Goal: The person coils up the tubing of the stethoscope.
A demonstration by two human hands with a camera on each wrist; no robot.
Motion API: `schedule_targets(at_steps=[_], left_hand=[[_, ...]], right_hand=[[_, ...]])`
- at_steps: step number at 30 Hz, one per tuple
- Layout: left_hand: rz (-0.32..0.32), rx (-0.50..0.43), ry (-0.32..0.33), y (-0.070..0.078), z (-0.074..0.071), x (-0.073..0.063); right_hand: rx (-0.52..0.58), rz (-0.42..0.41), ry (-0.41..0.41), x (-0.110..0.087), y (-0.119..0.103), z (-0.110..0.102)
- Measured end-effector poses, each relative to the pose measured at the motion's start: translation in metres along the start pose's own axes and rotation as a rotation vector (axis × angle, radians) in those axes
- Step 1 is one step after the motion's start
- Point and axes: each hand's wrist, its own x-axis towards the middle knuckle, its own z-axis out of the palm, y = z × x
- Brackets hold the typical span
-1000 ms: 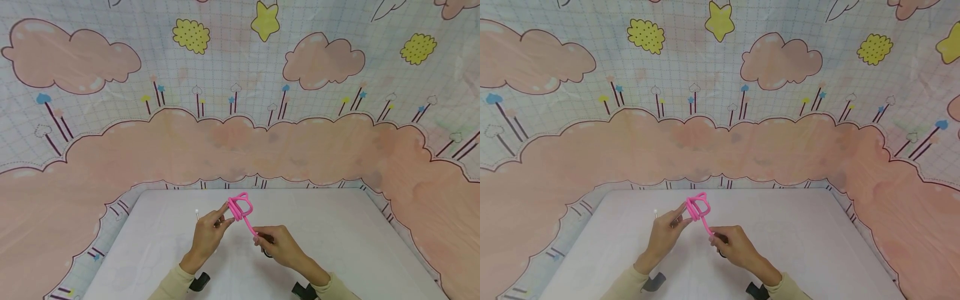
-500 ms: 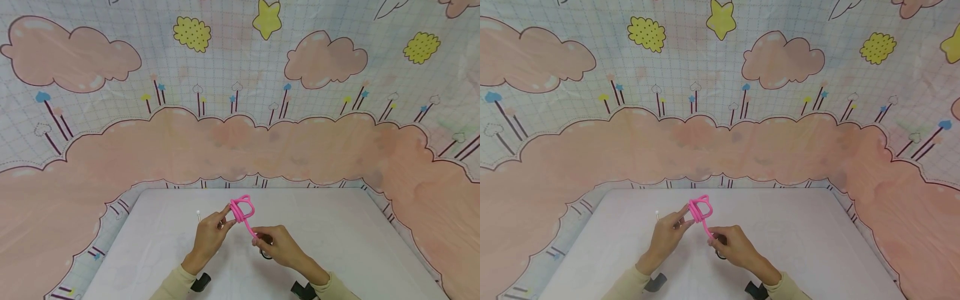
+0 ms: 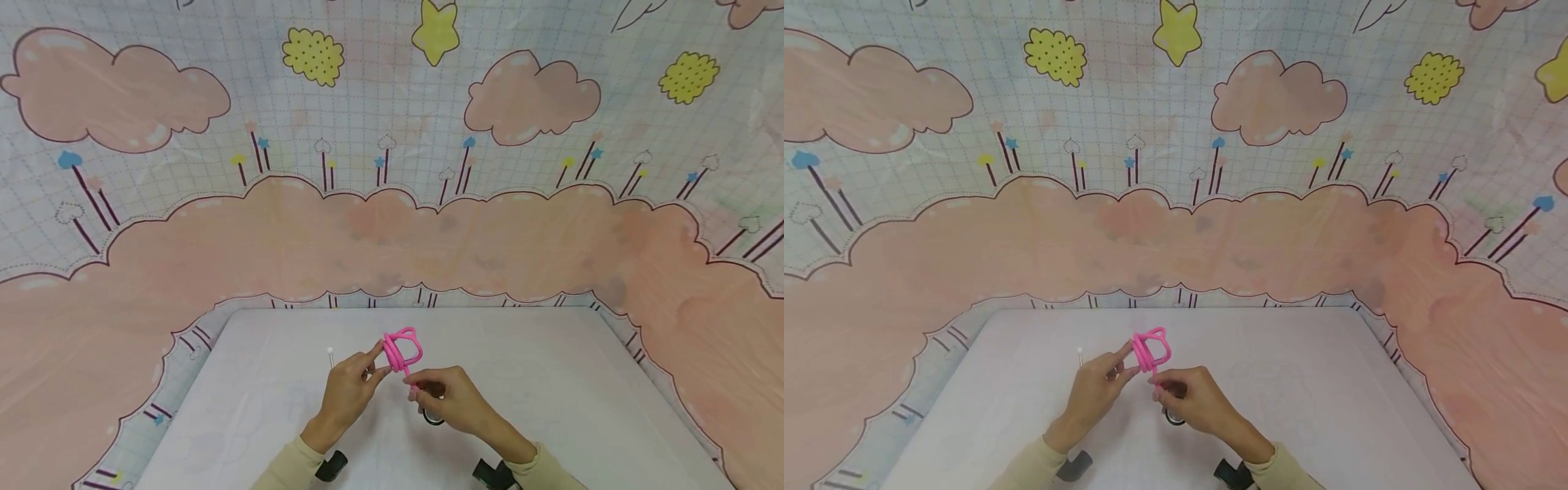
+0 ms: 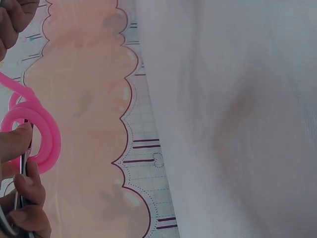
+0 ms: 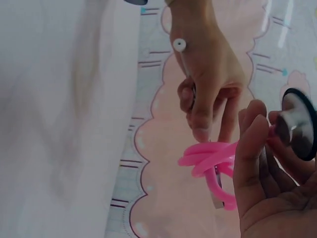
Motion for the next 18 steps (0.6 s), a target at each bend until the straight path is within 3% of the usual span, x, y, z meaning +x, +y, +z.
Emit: schedule_targets(at_steps=[9,13,18], left_hand=[[0.036,-0.017,-0.003,0.007,0.001,0.000],[0.031,-0.026,-0.012,0.011,0.002,-0.001],[0.020,-0.047,-0.039,0.016,0.004,-0.003]], right_hand=[[0.181,-0.056,-0.057,0.002,0.005,-0.007],[0.139,-0.052,0.003,0.003,0.008,-0.007],[0.061,-0.053,0.136,0.007,0.008,-0.006]])
